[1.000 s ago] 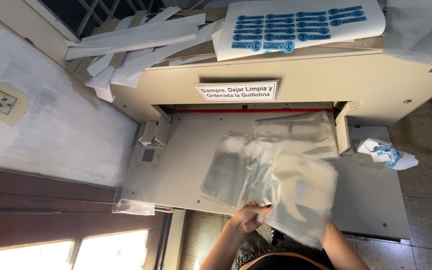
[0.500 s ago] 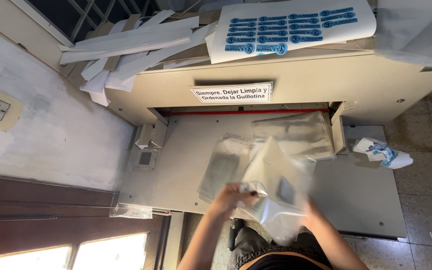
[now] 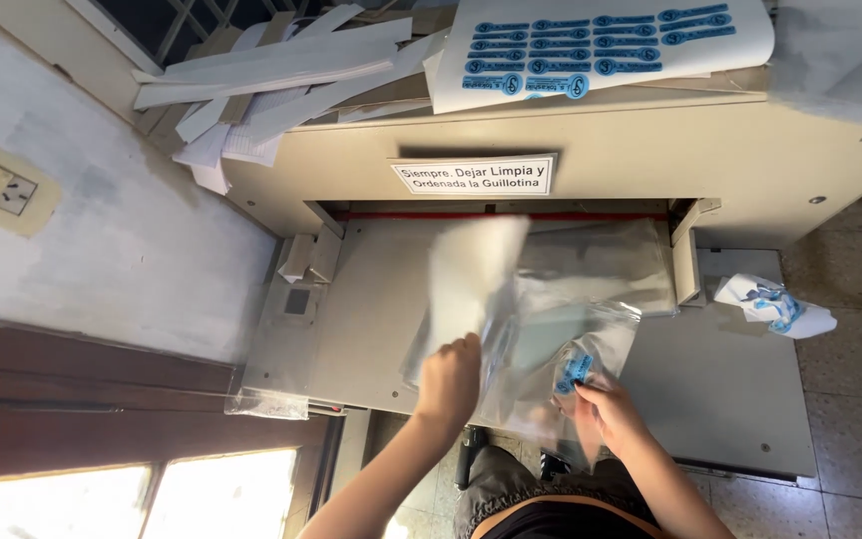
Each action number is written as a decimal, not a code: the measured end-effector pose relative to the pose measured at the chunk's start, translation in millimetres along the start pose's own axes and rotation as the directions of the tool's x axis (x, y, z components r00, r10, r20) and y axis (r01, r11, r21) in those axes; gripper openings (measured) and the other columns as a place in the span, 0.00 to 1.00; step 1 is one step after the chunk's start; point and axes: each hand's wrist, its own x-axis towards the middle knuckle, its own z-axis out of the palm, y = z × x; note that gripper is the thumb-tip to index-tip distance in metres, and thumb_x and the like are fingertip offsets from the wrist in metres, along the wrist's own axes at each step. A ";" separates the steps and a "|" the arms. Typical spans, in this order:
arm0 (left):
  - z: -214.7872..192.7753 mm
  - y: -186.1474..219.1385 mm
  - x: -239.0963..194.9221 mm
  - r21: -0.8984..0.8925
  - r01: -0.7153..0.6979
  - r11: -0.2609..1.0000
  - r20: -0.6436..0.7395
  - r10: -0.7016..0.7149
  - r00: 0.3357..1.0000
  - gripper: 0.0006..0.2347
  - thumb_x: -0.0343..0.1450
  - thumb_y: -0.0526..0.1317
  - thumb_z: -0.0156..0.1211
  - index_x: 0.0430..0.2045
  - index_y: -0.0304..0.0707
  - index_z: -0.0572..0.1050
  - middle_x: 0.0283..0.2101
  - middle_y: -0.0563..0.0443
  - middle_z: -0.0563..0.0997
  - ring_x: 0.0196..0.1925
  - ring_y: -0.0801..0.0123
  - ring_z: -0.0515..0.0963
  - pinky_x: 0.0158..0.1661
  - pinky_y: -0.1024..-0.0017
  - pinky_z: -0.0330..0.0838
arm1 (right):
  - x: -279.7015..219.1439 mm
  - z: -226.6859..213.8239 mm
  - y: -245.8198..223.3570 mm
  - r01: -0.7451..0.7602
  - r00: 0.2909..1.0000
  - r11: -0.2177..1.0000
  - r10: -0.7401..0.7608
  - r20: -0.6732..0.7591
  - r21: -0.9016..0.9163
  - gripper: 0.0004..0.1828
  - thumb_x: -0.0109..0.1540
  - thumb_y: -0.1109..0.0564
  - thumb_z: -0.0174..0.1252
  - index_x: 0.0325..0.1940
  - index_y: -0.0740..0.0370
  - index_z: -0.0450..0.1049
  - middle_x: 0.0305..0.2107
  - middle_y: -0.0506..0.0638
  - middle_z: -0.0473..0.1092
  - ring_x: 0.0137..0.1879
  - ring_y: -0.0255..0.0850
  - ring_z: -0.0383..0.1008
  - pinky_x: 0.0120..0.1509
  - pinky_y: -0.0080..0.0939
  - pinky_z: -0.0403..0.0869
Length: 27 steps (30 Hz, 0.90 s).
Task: Peeling adhesive labels from a backing sheet and applying them to clear plastic bags on a production floor.
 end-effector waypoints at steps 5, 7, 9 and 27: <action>104.8 7.2 -18.9 -0.115 0.029 0.993 0.100 -0.017 0.995 0.11 0.59 0.20 0.60 0.22 0.37 0.70 0.19 0.53 0.74 0.18 0.72 0.74 0.13 0.74 0.68 | 5.1 -16.4 8.2 0.047 0.997 0.985 -0.056 -0.050 -0.165 0.21 0.65 0.70 0.53 0.63 0.71 0.74 0.37 0.59 0.74 0.41 0.43 0.71 0.43 0.39 0.69; 114.2 6.7 -20.7 -0.029 0.005 1.000 0.026 -0.004 1.000 0.15 0.52 0.23 0.65 0.21 0.41 0.68 0.19 0.54 0.74 0.19 0.69 0.76 0.14 0.72 0.70 | -8.4 -12.3 -2.4 0.065 0.994 0.974 -0.083 -0.071 -0.218 0.22 0.64 0.70 0.55 0.64 0.70 0.74 0.32 0.58 0.72 0.36 0.43 0.69 0.40 0.40 0.68; 95.4 2.1 -16.0 -0.137 0.075 0.988 0.154 -0.054 0.987 0.08 0.63 0.20 0.58 0.26 0.33 0.73 0.21 0.51 0.76 0.18 0.71 0.76 0.13 0.74 0.71 | -30.8 -1.6 -19.7 0.031 0.990 0.943 -0.075 -0.121 -0.332 0.26 0.65 0.69 0.56 0.69 0.68 0.69 0.41 0.59 0.75 0.43 0.46 0.74 0.50 0.43 0.77; 65.2 -104.1 21.5 -0.236 0.346 0.908 0.267 -0.282 0.922 0.07 0.59 0.24 0.48 0.21 0.36 0.70 0.22 0.39 0.77 0.24 0.40 0.77 0.25 0.52 0.71 | -73.6 26.0 -7.8 0.487 0.774 0.781 -0.179 -0.607 0.391 0.15 0.69 0.58 0.54 0.59 0.62 0.67 0.53 0.52 0.75 0.52 0.42 0.82 0.66 0.41 0.82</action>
